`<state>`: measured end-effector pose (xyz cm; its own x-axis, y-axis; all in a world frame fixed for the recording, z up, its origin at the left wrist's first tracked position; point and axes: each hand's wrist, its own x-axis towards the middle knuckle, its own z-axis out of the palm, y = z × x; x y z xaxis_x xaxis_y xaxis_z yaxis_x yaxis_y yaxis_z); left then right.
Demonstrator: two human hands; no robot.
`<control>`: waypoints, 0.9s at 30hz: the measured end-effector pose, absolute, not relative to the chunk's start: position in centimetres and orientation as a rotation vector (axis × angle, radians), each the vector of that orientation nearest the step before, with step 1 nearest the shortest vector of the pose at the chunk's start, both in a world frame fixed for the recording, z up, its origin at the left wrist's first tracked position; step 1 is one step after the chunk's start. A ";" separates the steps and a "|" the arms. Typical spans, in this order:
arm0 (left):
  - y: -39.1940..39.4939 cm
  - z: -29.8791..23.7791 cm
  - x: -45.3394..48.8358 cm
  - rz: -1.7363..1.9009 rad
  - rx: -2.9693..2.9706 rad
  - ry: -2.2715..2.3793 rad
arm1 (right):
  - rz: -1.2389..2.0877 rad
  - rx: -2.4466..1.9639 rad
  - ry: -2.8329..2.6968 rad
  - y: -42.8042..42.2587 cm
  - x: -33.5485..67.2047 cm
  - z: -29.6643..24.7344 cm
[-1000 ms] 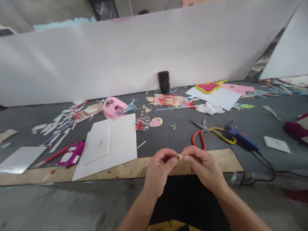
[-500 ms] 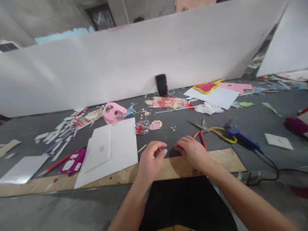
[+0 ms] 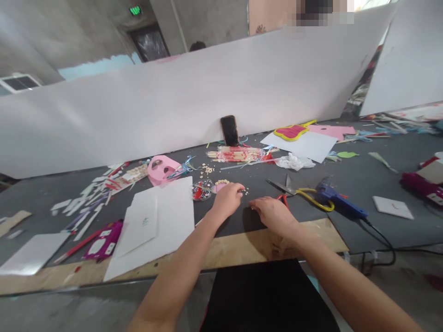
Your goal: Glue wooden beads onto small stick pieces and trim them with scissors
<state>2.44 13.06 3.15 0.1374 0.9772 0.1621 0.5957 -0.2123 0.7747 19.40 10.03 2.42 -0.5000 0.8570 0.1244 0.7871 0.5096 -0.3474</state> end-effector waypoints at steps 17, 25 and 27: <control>7.9 4.1 3.7 0.896 2.079 1.430 | 0.675 -1.246 -2.007 9.8 20.7 2.3; 7.4 4.6 4.0 0.824 2.225 1.506 | 0.764 -1.215 -1.960 9.1 20.8 2.8; 7.4 4.5 4.0 0.813 2.229 1.519 | 0.761 -1.213 -1.950 9.0 20.9 2.9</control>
